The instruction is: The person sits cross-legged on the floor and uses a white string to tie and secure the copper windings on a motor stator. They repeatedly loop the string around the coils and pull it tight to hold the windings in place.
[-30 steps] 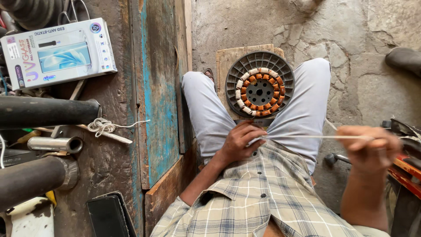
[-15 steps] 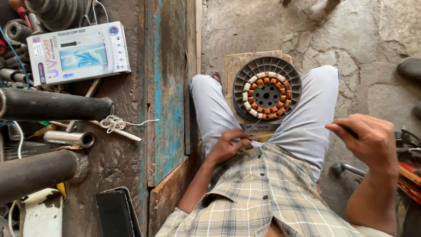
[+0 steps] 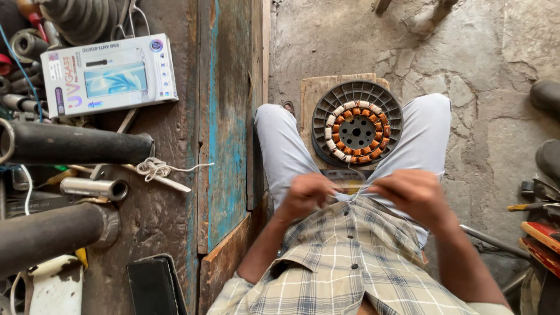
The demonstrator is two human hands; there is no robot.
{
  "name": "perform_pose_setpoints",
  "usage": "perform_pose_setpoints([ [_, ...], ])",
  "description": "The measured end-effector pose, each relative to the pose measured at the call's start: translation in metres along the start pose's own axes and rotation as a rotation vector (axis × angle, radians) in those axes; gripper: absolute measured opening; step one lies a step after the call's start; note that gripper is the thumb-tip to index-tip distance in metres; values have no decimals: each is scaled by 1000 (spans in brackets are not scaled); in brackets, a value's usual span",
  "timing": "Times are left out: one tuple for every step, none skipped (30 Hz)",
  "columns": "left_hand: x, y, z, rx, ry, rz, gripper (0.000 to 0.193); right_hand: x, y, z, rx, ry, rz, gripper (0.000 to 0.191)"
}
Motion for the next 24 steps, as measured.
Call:
perform_pose_setpoints([
  [37, -5, -5, -36, 225, 40, 25, 19, 3, -2, -12, 27, -35, 13],
  [76, -8, -15, -71, 451, 84, 37, 41, 13, -8, -105, 80, -69, 14],
  [111, -21, -33, 20, 706, 32, 28, 65, 21, -16, -195, 134, -103, 15],
  [134, -25, -46, 138, 849, 207, 26, 77, 25, -22, -234, 128, -193, 16],
  [151, -25, -58, 260, 986, 385, 26, 85, 29, -28, -271, 124, -283, 16],
  [150, -9, -50, 177, 967, 547, 17, 89, 32, -33, -307, 123, -374, 16],
  [143, 8, -41, 93, 939, 707, 19, 86, 29, -34, -253, 144, -317, 17],
  [128, 26, -32, 13, 900, 866, 30, 75, 26, -32, -203, 162, -258, 17],
  [102, 45, -19, -139, 795, 1005, 30, 65, 22, -31, -159, 181, -197, 18],
  [71, 60, -7, -300, 682, 1135, 32, 42, 13, -25, -37, 118, -150, 18],
  [43, 60, 5, -361, 449, 899, 45, 17, 2, -20, 88, 55, -105, 19],
  [13, 61, 12, -411, 222, 660, 59, -5, -5, -15, 139, 8, -59, 19],
  [-8, 61, 16, -435, 99, 588, 58, -20, -11, -11, 192, -40, -12, 19],
  [-24, 59, 18, -458, -23, 519, 57, -25, -11, -5, 193, -47, -27, 19],
  [-21, 51, 21, -399, -40, 455, 41, -28, -10, 0, 194, -50, -42, 19],
  [-14, 41, 22, -337, -57, 388, 26, -24, -10, 2, 192, -53, -57, 19],
  [-7, 29, 24, -279, -76, 319, 13, -12, -5, 4, 153, -17, -83, 18],
  [23, 30, 24, -339, 71, 117, 11, 7, 1, 2, 112, 18, -114, 17],
  [56, 30, 17, -393, 217, -91, 15, 27, 7, -2, 67, 51, -143, 16],
  [97, 12, 1, -206, 488, -83, 24, 50, 13, -10, 7, 107, -196, 16],
  [135, 1, -13, -88, 781, 13, 26, 68, 17, -21, -50, 162, -244, 15],
  [156, 4, -26, 59, 933, 304, 20, 81, 26, -31, -143, 221, -250, 16],
  [172, 11, -38, 211, 1072, 601, 16, 94, 34, -42, -234, 281, -255, 16],
  [167, 26, -29, 127, 1042, 705, 14, 92, 37, -48, -248, 308, -226, 16],
])
Point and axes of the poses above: each hand's wrist, its own z-axis towards the middle knuckle, its own x-axis out of the back of the hand, y = z × x, the point moved 10 cm from there along z, towards the middle knuckle, and after that the axes turned 10 degrees about z, right-handed, at the moved point
